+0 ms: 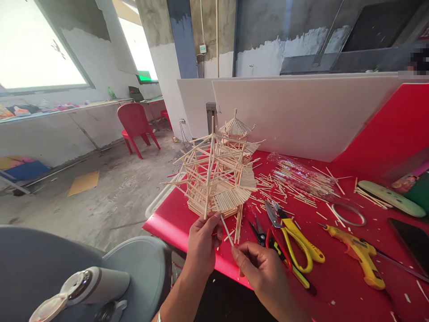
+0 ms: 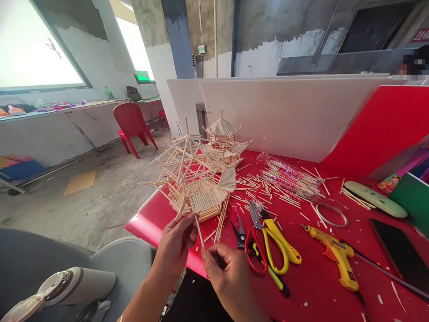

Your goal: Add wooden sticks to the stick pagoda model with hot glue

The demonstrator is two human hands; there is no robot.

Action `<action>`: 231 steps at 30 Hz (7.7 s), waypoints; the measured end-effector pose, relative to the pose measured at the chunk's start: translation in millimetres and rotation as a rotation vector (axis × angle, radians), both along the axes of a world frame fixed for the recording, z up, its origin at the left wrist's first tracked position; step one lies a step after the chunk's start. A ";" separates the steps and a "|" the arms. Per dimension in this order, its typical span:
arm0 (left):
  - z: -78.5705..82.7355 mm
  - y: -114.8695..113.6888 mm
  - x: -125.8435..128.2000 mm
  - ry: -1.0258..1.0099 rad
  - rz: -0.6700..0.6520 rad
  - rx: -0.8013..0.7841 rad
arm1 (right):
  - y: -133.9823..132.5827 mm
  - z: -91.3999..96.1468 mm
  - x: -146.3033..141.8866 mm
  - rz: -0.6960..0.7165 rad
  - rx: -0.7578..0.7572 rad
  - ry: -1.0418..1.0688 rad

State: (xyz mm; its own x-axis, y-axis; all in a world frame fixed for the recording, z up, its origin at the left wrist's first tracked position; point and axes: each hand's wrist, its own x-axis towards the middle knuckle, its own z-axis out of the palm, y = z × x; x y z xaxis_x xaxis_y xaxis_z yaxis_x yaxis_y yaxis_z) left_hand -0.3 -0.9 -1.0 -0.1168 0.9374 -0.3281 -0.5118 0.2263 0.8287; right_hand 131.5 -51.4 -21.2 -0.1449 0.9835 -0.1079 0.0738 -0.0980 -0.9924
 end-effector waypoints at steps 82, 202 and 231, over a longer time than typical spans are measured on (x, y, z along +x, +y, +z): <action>-38.8 -19.9 33.3 0.164 -0.294 0.091 | 20.5 -33.8 133.2 -0.227 0.068 -1.383; -16.4 -22.8 25.4 0.445 -0.686 0.331 | -35.8 -37.6 117.3 0.152 0.345 -0.712; -39.0 -14.4 16.7 0.353 -0.588 0.274 | -56.0 -27.3 101.9 0.106 -0.568 0.351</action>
State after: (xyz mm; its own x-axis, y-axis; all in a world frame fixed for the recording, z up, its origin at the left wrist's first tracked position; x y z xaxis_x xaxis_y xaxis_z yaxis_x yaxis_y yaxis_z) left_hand 16.4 -15.3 -40.1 0.3748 0.9206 -0.1094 -0.0625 0.1428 0.9878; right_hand 233.3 -107.4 -48.5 -0.3585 0.7668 -0.5325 -0.2058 -0.6213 -0.7561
